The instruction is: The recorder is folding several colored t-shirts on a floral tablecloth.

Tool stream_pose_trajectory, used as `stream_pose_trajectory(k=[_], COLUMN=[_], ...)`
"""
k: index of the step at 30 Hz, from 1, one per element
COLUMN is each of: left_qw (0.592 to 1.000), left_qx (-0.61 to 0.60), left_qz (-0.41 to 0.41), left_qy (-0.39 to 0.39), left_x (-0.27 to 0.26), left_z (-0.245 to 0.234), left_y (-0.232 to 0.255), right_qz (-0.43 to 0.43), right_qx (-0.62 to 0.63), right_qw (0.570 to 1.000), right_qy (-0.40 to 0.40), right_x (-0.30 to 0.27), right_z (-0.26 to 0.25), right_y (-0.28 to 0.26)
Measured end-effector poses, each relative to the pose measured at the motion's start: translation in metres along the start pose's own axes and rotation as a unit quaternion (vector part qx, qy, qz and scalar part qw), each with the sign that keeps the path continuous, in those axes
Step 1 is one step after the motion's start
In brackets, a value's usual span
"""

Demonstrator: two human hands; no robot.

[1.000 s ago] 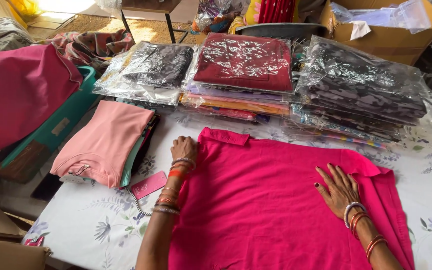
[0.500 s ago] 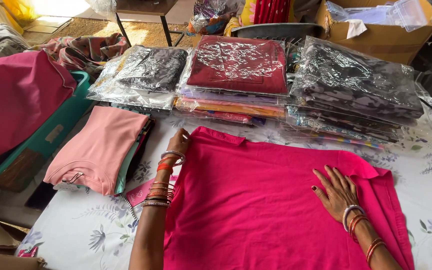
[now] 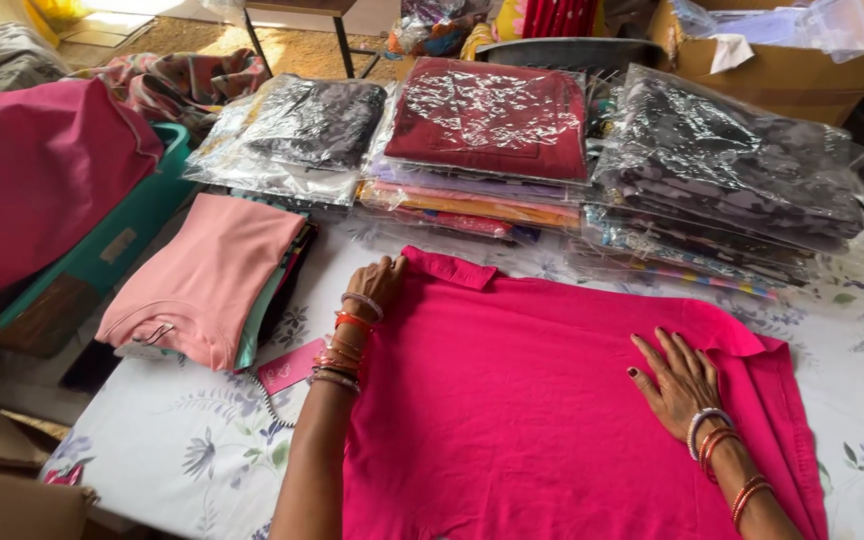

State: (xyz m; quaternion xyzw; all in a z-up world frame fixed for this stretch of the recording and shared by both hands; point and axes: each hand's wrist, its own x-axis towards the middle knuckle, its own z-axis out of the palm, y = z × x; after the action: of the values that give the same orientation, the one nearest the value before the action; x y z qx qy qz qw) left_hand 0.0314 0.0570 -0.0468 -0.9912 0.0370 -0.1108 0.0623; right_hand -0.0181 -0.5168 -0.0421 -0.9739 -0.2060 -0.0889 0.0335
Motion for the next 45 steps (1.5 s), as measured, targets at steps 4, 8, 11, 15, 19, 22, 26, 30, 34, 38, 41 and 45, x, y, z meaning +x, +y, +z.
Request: stream_pose_trajectory(k=[4, 8, 11, 15, 19, 22, 26, 30, 34, 38, 41, 45], left_qw=[0.998, 0.993, 0.989, 0.966, 0.959, 0.956, 0.959, 0.949, 0.931, 0.885, 0.819, 0.728], left_qx=[0.059, 0.013, -0.094, -0.137, -0.107, -0.099, -0.118, -0.177, -0.252, -0.371, -0.476, -0.58], left_qz=[-0.026, -0.059, -0.096, -0.209, -0.262, -0.274, -0.257, -0.258, -0.263, -0.28, -0.321, -0.363], left_qy=[0.016, 0.105, 0.066, 0.071, -0.032, -0.045, 0.016, 0.026, 0.013, 0.03, 0.005, -0.048], left_x=[-0.013, -0.039, -0.086, -0.175, -0.217, -0.23, -0.238, -0.241, -0.241, -0.239, -0.237, -0.238], left_z=[-0.052, -0.068, -0.089, -0.113, -0.11, -0.118, -0.108, -0.084, -0.068, -0.073, -0.086, -0.095], left_y=[0.018, 0.037, 0.044, 0.027, 0.028, 0.044, 0.05, 0.038, 0.027, 0.017, 0.01, 0.005], right_qz=[-0.003, -0.006, -0.008, -0.01, -0.007, 0.003, 0.001, -0.006, -0.004, 0.004, 0.005, 0.009], right_qx=[0.008, 0.005, 0.01, 0.019, 0.02, 0.02, 0.022, 0.019, 0.018, 0.023, 0.025, 0.025], right_qw=[1.0, 1.0, 1.0, 1.0, 1.0, 1.0, 1.0, 1.0, 1.0, 1.0, 1.0, 1.0], right_qy=[0.007, 0.007, 0.007, 0.009, 0.006, 0.0, 0.007, 0.01, 0.008, -0.002, -0.007, -0.014], right_x=[-0.001, -0.001, -0.001, 0.0, 0.002, 0.0, -0.001, -0.001, -0.001, -0.001, -0.002, 0.0], right_z=[0.002, 0.009, 0.012, 0.012, 0.012, 0.013, 0.011, 0.009, 0.009, 0.012, 0.011, 0.008], right_y=[0.002, 0.008, 0.007, 0.01, 0.008, 0.007, 0.009, 0.006, 0.006, 0.008, 0.007, 0.005])
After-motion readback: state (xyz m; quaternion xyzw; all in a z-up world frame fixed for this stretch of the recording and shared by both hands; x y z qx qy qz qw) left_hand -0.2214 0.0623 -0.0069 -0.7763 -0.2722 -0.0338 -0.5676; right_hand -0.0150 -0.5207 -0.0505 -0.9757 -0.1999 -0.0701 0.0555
